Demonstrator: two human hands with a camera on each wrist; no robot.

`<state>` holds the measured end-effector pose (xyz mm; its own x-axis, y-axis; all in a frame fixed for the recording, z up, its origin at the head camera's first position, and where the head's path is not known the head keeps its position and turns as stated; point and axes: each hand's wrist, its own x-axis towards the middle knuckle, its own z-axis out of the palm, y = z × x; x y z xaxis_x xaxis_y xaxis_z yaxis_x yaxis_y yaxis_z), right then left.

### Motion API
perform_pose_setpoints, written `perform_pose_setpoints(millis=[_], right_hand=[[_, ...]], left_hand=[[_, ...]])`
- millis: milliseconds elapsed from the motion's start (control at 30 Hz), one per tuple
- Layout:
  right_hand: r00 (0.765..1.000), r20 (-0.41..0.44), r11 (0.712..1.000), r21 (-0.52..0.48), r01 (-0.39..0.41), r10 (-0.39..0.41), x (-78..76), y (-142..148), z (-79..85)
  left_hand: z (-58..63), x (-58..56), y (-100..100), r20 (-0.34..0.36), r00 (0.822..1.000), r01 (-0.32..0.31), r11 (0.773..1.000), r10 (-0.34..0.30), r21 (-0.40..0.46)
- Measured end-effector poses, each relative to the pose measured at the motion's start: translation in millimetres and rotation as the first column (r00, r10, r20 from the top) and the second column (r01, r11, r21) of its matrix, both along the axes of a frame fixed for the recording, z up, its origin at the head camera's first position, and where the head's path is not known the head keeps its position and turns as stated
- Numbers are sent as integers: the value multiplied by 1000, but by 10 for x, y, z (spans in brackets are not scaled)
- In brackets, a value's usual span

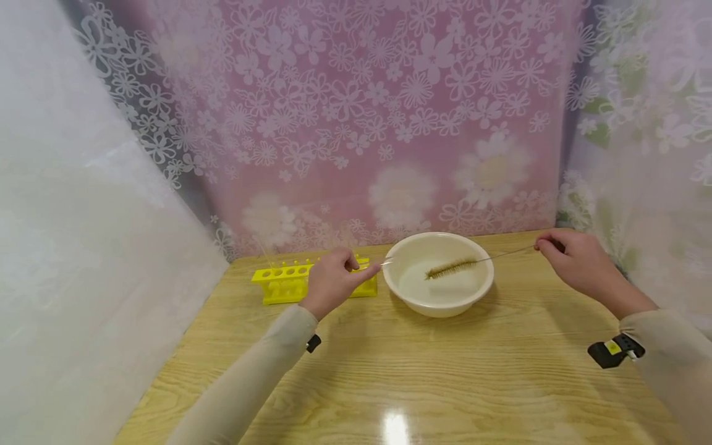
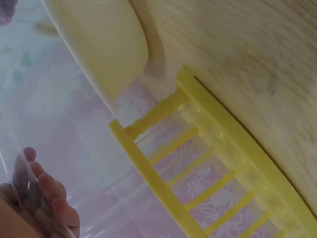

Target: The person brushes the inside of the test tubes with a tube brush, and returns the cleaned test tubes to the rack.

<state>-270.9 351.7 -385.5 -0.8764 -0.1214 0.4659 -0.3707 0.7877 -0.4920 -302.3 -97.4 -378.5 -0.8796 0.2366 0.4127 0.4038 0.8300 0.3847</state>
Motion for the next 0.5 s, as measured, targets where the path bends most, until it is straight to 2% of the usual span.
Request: perform_pose_setpoints(millis=[167, 400, 500], right_hand=[[999, 39, 999, -31, 5, -3, 22, 0, 34], [995, 97, 994, -109, -7, 17, 36, 39, 42], [992, 114, 985, -169, -35, 55, 44, 63, 40]], left_hand=[[-71, -28, 99, 4, 1000, -7, 998, 7, -65], [-153, -93, 177, 9, 999, -35, 997, 35, -66], [-186, -122, 192, 15, 999, -48, 997, 49, -58]])
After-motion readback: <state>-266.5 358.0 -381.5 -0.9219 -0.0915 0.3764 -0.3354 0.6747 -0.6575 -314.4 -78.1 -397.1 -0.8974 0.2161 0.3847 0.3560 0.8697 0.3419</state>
